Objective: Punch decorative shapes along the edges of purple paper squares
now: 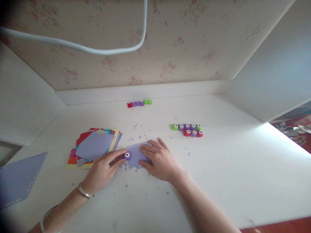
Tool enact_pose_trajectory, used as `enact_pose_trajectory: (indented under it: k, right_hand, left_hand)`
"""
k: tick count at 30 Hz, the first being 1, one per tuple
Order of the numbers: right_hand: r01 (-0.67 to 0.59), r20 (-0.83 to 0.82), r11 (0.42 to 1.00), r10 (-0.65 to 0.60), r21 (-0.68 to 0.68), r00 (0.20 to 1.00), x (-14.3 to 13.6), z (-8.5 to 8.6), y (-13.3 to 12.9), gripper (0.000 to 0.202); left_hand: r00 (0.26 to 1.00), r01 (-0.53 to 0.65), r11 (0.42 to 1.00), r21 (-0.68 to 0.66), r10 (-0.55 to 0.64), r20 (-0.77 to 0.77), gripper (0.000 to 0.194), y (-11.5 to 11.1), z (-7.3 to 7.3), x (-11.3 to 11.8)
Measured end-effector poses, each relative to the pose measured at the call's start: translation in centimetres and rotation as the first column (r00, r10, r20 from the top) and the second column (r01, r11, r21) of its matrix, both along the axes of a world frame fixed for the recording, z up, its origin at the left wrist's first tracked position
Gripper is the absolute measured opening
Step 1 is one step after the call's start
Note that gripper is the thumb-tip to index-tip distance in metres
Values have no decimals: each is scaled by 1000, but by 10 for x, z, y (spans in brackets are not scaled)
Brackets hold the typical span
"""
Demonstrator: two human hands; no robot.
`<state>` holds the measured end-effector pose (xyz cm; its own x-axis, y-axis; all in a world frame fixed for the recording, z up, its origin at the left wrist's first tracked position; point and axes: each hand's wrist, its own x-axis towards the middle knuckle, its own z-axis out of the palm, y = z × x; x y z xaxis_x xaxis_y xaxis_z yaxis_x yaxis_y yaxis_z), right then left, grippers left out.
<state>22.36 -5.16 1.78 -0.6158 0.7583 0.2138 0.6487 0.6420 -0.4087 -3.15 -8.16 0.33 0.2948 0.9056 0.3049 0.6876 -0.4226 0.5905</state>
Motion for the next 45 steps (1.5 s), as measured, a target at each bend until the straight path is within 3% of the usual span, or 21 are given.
enact_pose_trajectory:
  k: [10, 33, 39, 42, 45]
  right_hand:
    - [39, -66, 998, -36, 48, 997, -2, 2, -2, 46]
    - [40, -53, 998, -37, 55, 998, -4, 3, -2, 47]
    - [42, -62, 998, -39, 42, 997, -4, 3, -3, 45]
    - [40, -66, 999, -38, 37, 997, -4, 4, -3, 45]
    - [40, -69, 999, -38, 37, 997, -4, 4, -3, 45]
  left_hand:
    - [1000, 13, 1000, 17, -12, -28, 25, 0, 2, 0]
    - [999, 3, 1000, 14, -2, -32, 26, 4, -1, 4]
    - [1000, 20, 1000, -17, -20, 17, 33, 5, 10, 2]
    - [994, -64, 996, -67, 69, 80, 28, 6, 19, 5]
    - [969, -114, 959, -258, 165, 186, 29, 8, 24, 12]
